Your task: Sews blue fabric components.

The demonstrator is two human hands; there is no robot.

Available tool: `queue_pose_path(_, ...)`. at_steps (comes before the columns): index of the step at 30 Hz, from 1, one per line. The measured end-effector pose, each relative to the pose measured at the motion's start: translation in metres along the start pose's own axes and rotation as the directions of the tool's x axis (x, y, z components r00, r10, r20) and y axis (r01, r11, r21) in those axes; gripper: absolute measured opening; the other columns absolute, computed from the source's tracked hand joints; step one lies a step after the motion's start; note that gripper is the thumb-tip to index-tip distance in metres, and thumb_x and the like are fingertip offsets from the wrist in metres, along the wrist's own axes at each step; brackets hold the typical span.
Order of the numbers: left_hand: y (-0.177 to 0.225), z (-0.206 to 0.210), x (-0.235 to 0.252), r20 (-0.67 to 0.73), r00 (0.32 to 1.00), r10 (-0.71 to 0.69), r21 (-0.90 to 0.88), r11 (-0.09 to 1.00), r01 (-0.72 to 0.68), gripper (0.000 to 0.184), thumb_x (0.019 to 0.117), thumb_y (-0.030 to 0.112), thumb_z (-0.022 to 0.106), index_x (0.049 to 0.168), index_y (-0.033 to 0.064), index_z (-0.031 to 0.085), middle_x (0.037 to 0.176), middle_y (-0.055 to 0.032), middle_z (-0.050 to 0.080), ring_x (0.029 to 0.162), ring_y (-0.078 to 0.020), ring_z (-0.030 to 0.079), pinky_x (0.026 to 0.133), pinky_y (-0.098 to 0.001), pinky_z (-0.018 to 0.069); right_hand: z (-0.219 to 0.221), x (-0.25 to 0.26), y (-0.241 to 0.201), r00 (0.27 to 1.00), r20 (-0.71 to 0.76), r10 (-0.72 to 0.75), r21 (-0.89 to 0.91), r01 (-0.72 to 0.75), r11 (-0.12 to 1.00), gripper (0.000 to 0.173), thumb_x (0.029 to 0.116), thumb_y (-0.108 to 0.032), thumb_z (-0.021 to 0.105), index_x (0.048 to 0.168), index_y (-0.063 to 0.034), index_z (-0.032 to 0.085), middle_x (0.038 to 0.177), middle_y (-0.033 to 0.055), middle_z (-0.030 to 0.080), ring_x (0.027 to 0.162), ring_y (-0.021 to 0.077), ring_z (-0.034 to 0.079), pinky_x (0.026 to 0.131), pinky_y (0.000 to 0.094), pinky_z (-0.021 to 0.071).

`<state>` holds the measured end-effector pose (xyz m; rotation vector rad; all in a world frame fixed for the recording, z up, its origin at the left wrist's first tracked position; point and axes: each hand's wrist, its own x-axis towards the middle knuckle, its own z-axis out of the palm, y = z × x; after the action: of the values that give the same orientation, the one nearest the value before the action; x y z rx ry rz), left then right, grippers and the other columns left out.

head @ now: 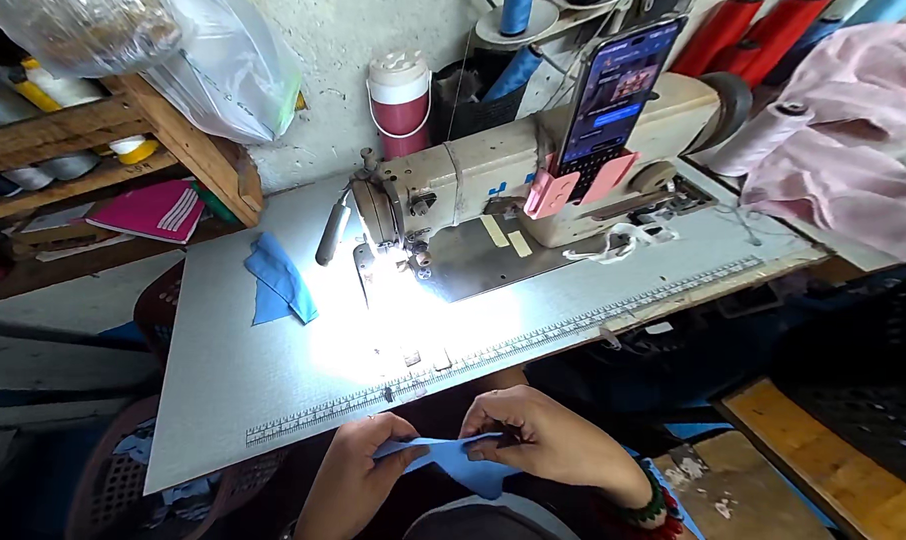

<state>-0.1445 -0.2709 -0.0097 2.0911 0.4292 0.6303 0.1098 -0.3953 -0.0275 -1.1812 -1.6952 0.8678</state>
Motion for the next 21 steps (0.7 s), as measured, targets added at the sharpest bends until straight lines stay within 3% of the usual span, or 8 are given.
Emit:
queue_pose_path(6,-0.004,-0.01,-0.003,-0.053,0.998,-0.026,0.049,0.998,0.028,0.016,0.0984,0.026,0.068,0.101,0.012,0.076,0.092,0.0053,0.076,0.086,0.0023,0.069,0.08,-0.0156,0.0575,-0.014,-0.007,0.008,0.998,-0.054,0.015,-0.131,-0.022,0.991,0.016,0.0966,-0.027,0.069,0.1,-0.0115,0.074,0.096,-0.0008,0.069,0.083,-0.0005,0.062,0.073,0.0154,0.0523)
queue_pose_path(10,-0.01,-0.011,-0.001,-0.049,0.996,-0.075,0.095,0.992,0.08,0.018,0.0972,0.026,0.069,0.099,0.0087,0.074,0.086,0.0046,0.074,0.081,0.0047,0.068,0.076,-0.0136,0.0565,-0.021,-0.007,0.01,0.986,-0.139,0.094,-0.162,-0.116,0.98,0.024,0.0976,-0.036,0.068,0.097,-0.0119,0.072,0.077,-0.0055,0.066,0.067,-0.0038,0.056,0.061,0.0139,0.0463)
queue_pose_path(13,-0.025,-0.013,0.01,-0.074,0.994,-0.083,0.237,0.966,0.098,0.023,0.0958,0.031,0.07,0.093,0.0083,0.074,0.08,0.0029,0.072,0.075,0.0024,0.066,0.07,-0.0164,0.0554,-0.026,0.001,0.018,0.974,-0.174,0.144,-0.229,-0.182,0.956,0.025,0.0978,-0.036,0.067,0.097,-0.0114,0.073,0.078,-0.0027,0.066,0.067,0.0021,0.057,0.062,0.0202,0.048)
queue_pose_path(15,-0.039,-0.017,0.023,-0.073,0.996,-0.057,0.377,0.923,0.081,0.024,0.0952,0.033,0.069,0.093,0.0101,0.076,0.082,0.0008,0.072,0.078,-0.0056,0.067,0.074,-0.0264,0.0563,-0.032,0.014,0.025,0.963,-0.181,0.199,-0.322,-0.249,0.913,0.024,0.0982,-0.032,0.066,0.1,-0.0094,0.074,0.084,0.0035,0.07,0.074,0.0125,0.064,0.068,0.033,0.0547)
queue_pose_path(17,-0.054,-0.022,0.04,-0.052,0.998,-0.036,0.46,0.886,0.056,0.023,0.0935,0.032,0.071,0.093,0.0106,0.077,0.089,-0.0032,0.072,0.086,-0.0169,0.067,0.081,-0.0419,0.0539,-0.038,0.031,0.033,0.944,-0.194,0.265,-0.396,-0.323,0.86,0.026,0.0985,-0.031,0.065,0.1,-0.0065,0.073,0.088,0.0094,0.07,0.081,0.0231,0.068,0.075,0.046,0.0554)
queue_pose_path(19,-0.066,-0.029,0.058,-0.028,0.998,-0.048,0.517,0.854,0.056,0.024,0.0919,0.032,0.072,0.095,0.0095,0.077,0.094,-0.008,0.071,0.093,-0.0258,0.067,0.087,-0.0542,0.0507,-0.045,0.05,0.039,0.927,-0.197,0.318,-0.464,-0.374,0.803,0.028,0.0991,-0.031,0.064,0.102,-0.0047,0.072,0.094,0.0134,0.07,0.089,0.0294,0.068,0.08,0.0521,0.0541)
queue_pose_path(21,-0.074,-0.034,0.077,0.0,0.996,-0.087,0.55,0.832,0.073,0.025,0.0928,0.031,0.072,0.099,0.008,0.078,0.099,-0.0125,0.071,0.1,-0.0319,0.065,0.094,-0.0604,0.0466,-0.052,0.07,0.042,0.914,-0.191,0.358,-0.517,-0.403,0.755,0.026,0.0996,-0.028,0.064,0.108,-0.0058,0.073,0.103,0.0141,0.07,0.097,0.031,0.068,0.084,0.0538,0.0538)
